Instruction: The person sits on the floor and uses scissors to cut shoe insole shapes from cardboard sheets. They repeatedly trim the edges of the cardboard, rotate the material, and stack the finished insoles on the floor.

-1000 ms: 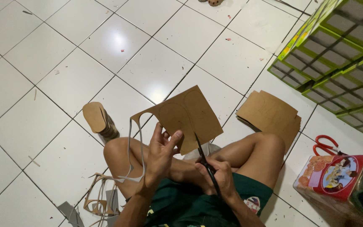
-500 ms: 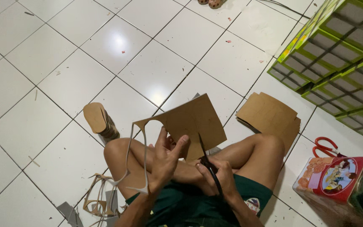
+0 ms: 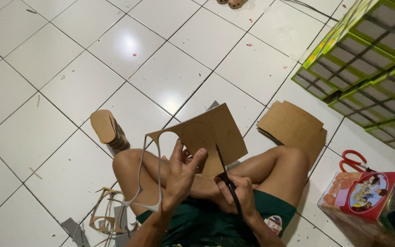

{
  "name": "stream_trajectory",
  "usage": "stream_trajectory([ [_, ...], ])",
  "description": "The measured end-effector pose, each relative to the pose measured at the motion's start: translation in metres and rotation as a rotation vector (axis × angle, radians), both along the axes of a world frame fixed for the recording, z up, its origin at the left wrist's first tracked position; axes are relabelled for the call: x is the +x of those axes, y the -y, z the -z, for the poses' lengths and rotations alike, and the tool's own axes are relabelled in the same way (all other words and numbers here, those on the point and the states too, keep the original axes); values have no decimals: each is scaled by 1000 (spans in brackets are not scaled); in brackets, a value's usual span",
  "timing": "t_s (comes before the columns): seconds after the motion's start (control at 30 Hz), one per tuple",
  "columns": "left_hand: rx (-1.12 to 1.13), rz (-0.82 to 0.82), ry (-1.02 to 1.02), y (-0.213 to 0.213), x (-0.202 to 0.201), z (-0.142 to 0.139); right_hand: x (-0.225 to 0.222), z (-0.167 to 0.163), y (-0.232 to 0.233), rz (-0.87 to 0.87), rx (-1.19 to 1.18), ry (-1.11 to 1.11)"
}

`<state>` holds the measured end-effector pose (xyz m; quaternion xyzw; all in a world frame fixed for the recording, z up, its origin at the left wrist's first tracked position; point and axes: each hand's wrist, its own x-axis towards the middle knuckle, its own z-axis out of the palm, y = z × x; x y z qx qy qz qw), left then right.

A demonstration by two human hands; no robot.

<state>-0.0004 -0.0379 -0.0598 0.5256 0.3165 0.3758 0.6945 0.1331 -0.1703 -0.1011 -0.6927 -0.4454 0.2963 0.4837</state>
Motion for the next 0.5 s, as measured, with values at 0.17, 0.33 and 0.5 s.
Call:
stream_trajectory([
  [0.17, -197, -8, 41, -13, 4, 17, -1, 7, -4, -20, -66, -24],
  [0.33, -72, -26, -129, -28, -10, 34, 2, 10, -9, -143, -301, -403],
  [0.5, -85, -6, -61, -29, -19, 30, -6, 13, -14, -243, -108, -386],
])
